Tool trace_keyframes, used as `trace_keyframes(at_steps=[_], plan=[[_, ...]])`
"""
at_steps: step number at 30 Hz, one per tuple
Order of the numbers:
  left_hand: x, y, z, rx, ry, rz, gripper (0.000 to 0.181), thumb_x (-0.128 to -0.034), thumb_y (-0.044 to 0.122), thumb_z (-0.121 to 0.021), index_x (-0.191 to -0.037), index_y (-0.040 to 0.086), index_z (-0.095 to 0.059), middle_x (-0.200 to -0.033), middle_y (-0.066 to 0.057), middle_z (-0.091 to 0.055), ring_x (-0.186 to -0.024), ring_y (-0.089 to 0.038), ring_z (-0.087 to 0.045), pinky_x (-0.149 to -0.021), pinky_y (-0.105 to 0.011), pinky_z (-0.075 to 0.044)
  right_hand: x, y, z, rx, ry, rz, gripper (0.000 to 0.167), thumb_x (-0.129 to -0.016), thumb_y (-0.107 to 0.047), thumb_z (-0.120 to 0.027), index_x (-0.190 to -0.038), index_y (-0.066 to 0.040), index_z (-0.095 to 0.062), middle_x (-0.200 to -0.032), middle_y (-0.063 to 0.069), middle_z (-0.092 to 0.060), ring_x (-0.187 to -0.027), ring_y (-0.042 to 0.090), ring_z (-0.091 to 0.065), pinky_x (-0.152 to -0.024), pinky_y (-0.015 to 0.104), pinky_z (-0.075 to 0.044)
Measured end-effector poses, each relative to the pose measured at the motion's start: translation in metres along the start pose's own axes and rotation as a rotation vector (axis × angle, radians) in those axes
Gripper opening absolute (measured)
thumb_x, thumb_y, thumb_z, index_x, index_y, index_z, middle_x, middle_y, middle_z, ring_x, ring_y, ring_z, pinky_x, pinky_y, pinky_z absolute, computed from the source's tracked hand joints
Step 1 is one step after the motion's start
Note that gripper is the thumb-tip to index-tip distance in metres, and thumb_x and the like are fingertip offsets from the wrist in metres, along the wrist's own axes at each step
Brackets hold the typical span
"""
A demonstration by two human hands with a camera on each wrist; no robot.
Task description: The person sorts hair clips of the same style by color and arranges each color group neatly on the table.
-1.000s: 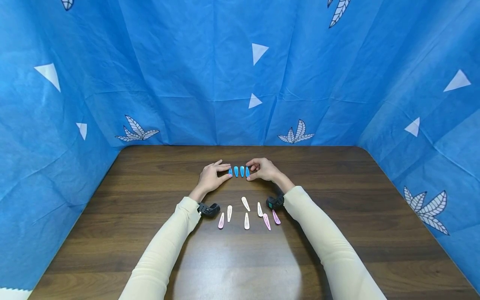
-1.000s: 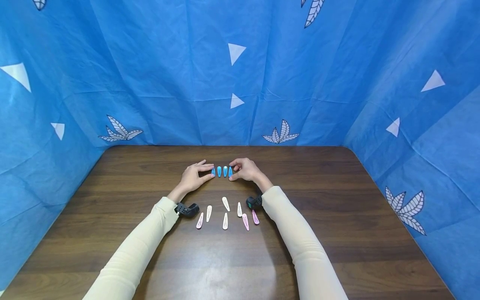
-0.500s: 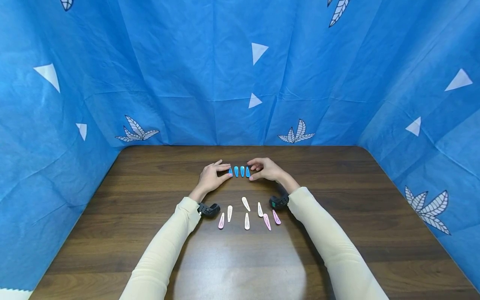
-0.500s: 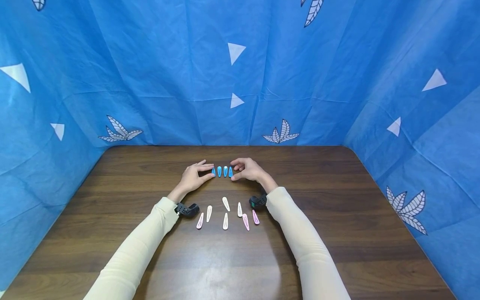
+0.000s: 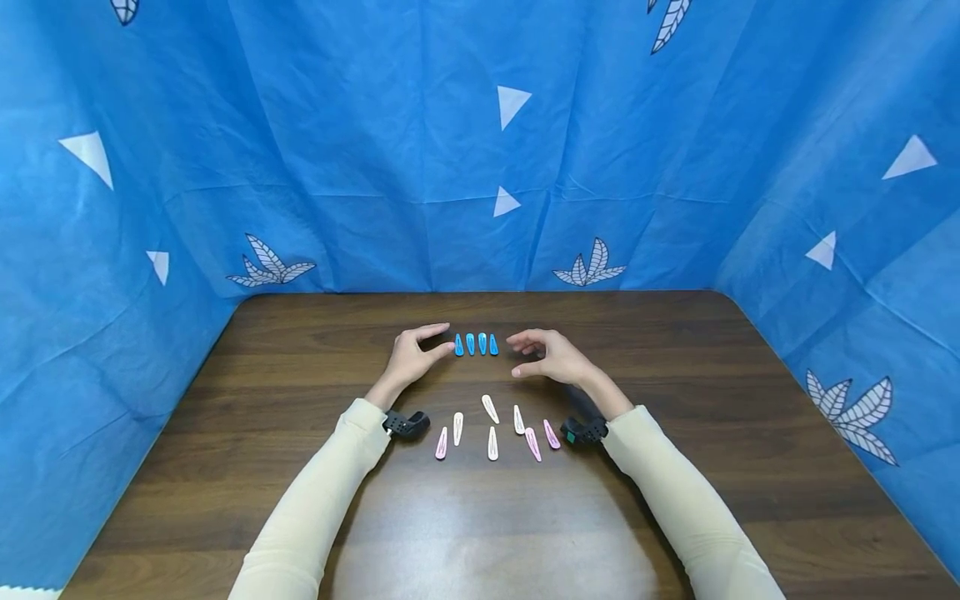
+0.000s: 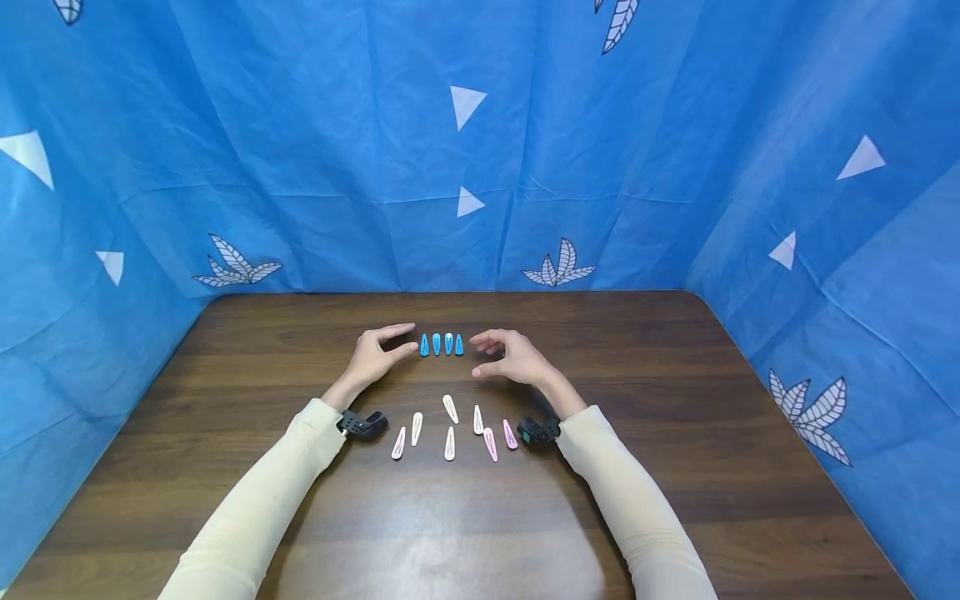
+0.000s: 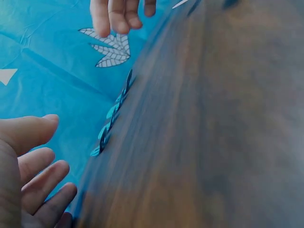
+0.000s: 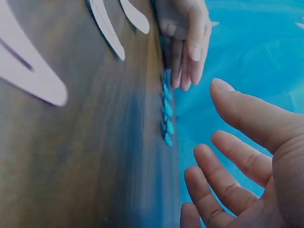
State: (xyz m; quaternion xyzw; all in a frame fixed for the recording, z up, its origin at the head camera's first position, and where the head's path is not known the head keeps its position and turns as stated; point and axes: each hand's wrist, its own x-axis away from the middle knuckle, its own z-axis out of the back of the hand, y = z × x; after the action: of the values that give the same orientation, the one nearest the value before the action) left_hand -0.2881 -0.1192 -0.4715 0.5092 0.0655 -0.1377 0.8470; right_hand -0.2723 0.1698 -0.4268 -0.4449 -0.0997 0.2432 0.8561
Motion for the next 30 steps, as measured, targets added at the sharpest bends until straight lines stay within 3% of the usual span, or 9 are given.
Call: trace_keyframes(at_steps=[7,15,22,30], plan=[[0.016,0.008,0.009,0.032,-0.015,-0.019,0.046,-0.0843,0.016,-0.076,-0.126,0.001,-0.065,-0.129,-0.015,-0.064,-0.127,-0.030,-0.055,-0.111,-0.044,-0.038,0.029,-0.012,0.001,0.004,-0.003,0.073,0.055,-0.079,-0.009,-0.080,-0.127,0.006,-0.059,-0.122,0.025,-0.063,-0.108,0.040,-0.058,-0.098,0.054,-0.045],[0.043,0.031,0.020,-0.011,-0.077,-0.076,0.051,-0.0819,0.016,-0.078,-0.128,0.000,-0.062,-0.127,-0.015,-0.065,-0.123,-0.032,-0.058,-0.106,-0.047,-0.044,0.048,-0.013,-0.007,0.052,-0.034,0.075,0.059,-0.076,-0.015,-0.083,-0.128,0.001,-0.060,-0.117,0.017,-0.067,-0.105,0.033,-0.060,-0.096,0.051,-0.046],[0.071,0.045,0.016,0.000,-0.136,-0.107,0.054,-0.0784,0.016,-0.080,-0.127,-0.002,-0.063,-0.126,-0.015,-0.065,-0.119,-0.032,-0.060,-0.102,-0.047,-0.046,0.060,-0.016,-0.014,0.049,-0.041,0.059,0.063,-0.075,-0.020,-0.085,-0.130,-0.001,-0.059,-0.117,0.016,-0.065,-0.105,0.032,-0.059,-0.096,0.051,-0.046],[0.094,0.046,0.010,0.007,-0.202,-0.137,0.053,-0.0757,0.017,-0.082,-0.122,-0.001,-0.065,-0.121,-0.013,-0.066,-0.113,-0.029,-0.062,-0.099,-0.046,-0.048,0.067,-0.013,-0.022,0.090,-0.029,0.063,0.063,-0.074,-0.023,-0.086,-0.128,-0.003,-0.060,-0.115,0.011,-0.065,-0.101,0.025,-0.059,-0.090,0.042,-0.048]])
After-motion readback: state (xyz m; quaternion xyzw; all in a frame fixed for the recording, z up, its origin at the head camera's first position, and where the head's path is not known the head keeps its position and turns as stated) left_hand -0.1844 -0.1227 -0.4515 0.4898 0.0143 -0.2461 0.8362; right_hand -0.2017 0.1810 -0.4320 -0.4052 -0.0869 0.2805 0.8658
